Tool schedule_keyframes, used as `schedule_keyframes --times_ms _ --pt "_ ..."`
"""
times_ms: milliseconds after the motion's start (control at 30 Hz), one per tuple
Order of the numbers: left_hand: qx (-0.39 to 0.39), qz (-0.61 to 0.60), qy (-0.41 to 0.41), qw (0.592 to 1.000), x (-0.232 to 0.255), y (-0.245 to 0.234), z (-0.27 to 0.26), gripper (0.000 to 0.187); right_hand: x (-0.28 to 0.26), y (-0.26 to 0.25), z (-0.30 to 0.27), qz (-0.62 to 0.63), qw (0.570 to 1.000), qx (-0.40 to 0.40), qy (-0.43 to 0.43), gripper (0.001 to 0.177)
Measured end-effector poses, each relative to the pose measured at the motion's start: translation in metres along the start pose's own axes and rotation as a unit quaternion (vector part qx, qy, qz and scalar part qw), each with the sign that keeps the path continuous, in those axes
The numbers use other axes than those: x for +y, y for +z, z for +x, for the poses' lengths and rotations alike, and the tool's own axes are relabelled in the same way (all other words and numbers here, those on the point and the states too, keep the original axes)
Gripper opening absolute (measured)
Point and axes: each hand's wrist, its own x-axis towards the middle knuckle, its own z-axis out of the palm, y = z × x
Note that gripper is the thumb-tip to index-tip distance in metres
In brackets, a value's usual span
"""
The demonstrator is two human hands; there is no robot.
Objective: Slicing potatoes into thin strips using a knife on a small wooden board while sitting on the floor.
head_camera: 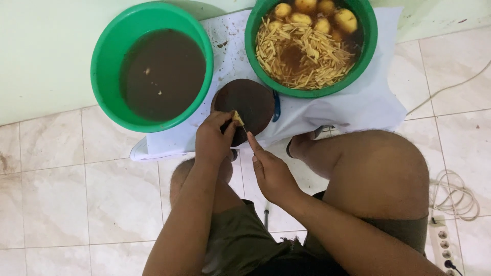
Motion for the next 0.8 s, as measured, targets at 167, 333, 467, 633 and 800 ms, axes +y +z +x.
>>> schedule_keyframes --times_ms 167,333,467,633,800 --pt "-0.004 -0.017 -0.013 1.000 -0.002 0.001 0.000 0.021 0.005 0.001 0.001 0.014 1.000 -0.002 -0.011 0.055" --pt "0.006 -0.041 -0.021 0.999 -0.004 0.003 -0.002 0.021 0.005 0.001 0.003 0.011 1.000 0.001 -0.008 0.056" --pt "0.003 -0.043 -0.031 0.999 -0.003 0.003 -0.002 0.021 0.004 0.001 0.006 0.024 1.000 0.003 -0.002 0.055" --pt "-0.016 -0.028 -0.039 0.999 0.001 0.000 -0.003 0.023 0.006 -0.001 0.008 0.016 1.000 -0.009 0.011 0.056" --pt "-0.006 -0.031 -0.052 0.998 0.007 0.000 -0.002 0.025 -0.007 0.002 -0.001 0.063 0.997 0.021 0.040 0.056"
